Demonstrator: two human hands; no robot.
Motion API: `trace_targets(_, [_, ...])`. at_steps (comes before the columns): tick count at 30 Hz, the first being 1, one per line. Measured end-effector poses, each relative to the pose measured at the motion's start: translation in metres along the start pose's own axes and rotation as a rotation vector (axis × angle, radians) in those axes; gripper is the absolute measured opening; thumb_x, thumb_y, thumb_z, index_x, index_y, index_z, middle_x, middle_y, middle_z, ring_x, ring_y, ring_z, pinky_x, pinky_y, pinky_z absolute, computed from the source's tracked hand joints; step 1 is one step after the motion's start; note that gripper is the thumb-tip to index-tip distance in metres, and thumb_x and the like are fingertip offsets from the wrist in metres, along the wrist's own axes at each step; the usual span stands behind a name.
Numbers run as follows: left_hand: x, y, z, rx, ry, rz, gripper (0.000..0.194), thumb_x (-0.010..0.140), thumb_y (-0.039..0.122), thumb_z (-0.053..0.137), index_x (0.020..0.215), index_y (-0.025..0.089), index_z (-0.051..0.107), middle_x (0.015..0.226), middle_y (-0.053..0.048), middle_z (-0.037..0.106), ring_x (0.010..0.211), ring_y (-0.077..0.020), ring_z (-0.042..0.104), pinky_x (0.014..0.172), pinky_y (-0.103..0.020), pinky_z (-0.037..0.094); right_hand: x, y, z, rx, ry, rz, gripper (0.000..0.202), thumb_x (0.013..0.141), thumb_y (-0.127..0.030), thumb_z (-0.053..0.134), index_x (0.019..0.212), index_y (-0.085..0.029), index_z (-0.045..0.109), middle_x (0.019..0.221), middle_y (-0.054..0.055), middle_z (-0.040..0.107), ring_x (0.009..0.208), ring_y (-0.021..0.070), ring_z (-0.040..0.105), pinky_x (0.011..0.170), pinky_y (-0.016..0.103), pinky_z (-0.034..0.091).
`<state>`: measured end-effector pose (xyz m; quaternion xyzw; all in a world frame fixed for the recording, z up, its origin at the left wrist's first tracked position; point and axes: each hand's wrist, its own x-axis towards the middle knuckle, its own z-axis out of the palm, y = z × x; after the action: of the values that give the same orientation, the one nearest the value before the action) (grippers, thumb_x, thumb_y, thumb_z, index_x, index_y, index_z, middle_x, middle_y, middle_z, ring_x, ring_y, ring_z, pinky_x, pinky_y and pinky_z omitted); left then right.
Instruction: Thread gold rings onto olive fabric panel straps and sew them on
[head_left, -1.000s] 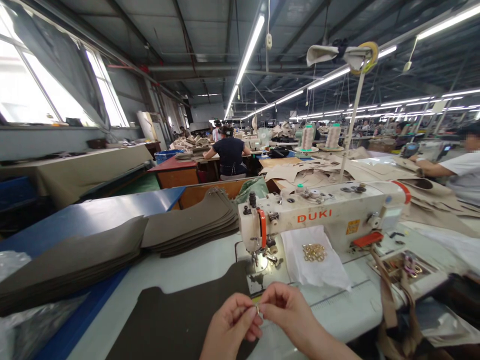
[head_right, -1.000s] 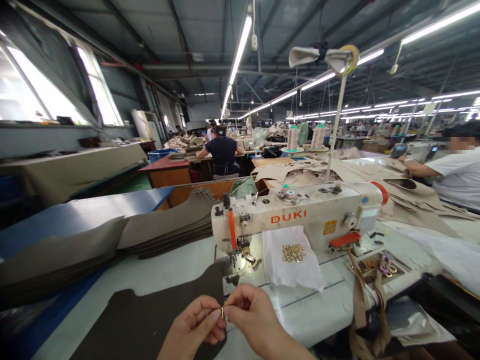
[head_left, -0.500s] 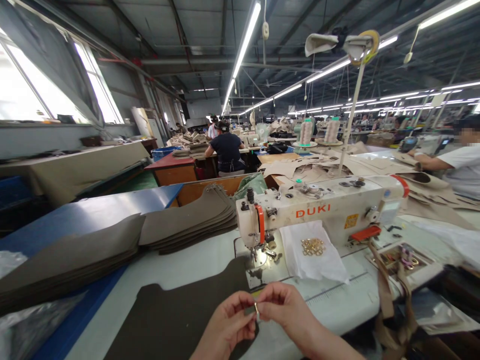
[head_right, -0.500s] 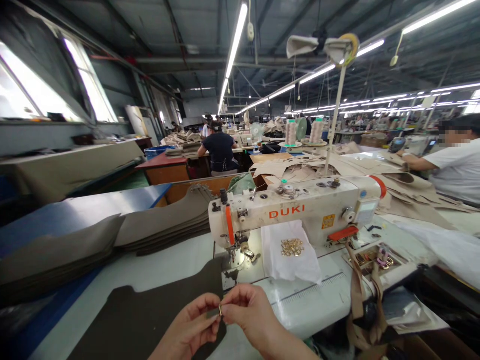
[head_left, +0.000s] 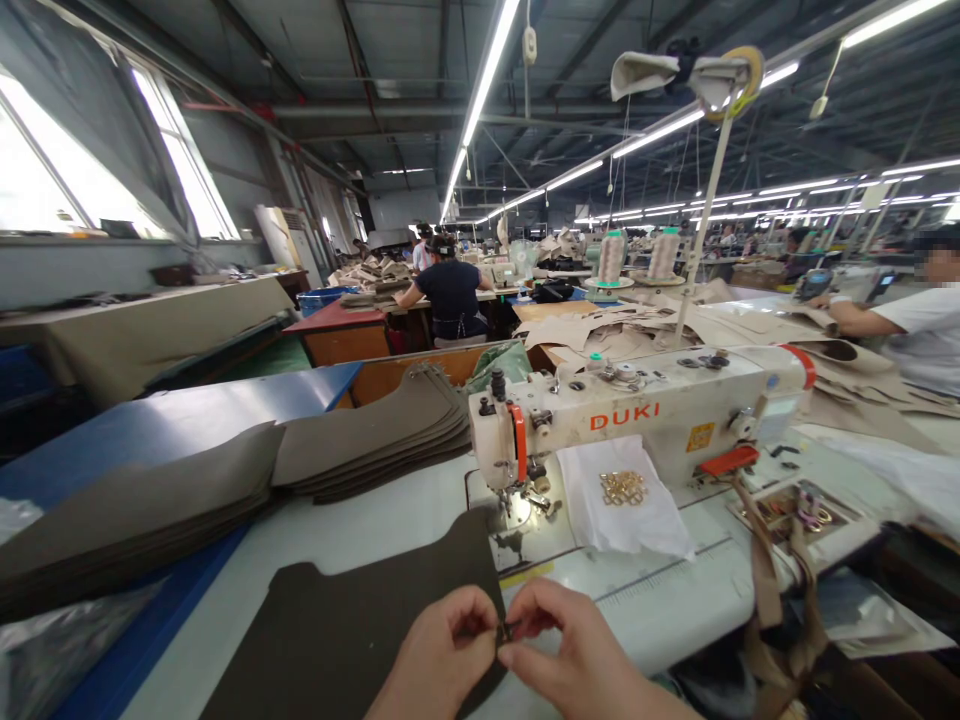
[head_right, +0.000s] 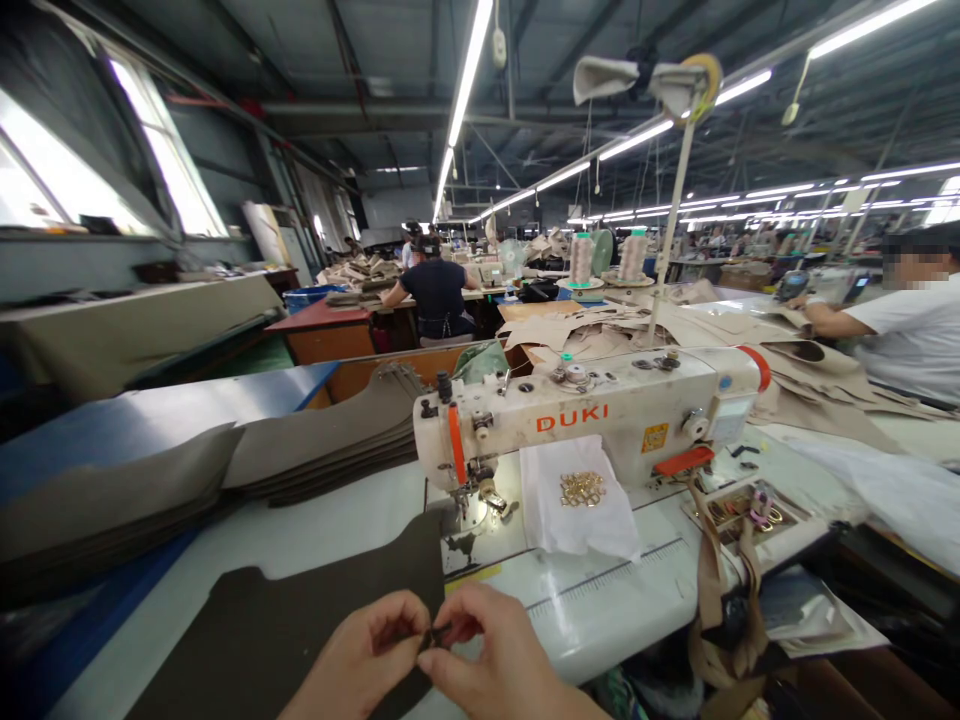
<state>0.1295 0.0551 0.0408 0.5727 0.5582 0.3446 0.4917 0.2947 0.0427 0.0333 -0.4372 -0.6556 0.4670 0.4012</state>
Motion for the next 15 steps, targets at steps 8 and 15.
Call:
trace_targets(8, [-0.001,0.007,0.001,-0.22,0.038,0.004,0.01,0.047,0.019,0.063,0.046,0.018,0.053,0.062,-0.002,0.064,0.062,-0.0163,0.057,0.06,-0.026,0.046,0.002,0.011,0.001,0.031,0.105,-0.044,0.011,0.07,-0.013,0.056,0.068,-0.017,0.066,0.07,0.002,0.066,0.064,0.0136,0.059,0.06,0.021,0.044])
trace_targets(15, [-0.002,-0.002,-0.007,-0.266,-0.051,-0.014,0.02,0.055,0.029,0.075,0.063,0.017,0.062,0.067,-0.002,0.065,0.065,-0.0163,0.06,0.065,-0.028,0.049,0.005,0.011,0.005,0.07,0.164,-0.004,0.009,0.069,-0.014,0.058,0.064,-0.016,0.065,0.063,0.001,0.065,0.057,0.0116,0.056,0.054,0.019,0.042])
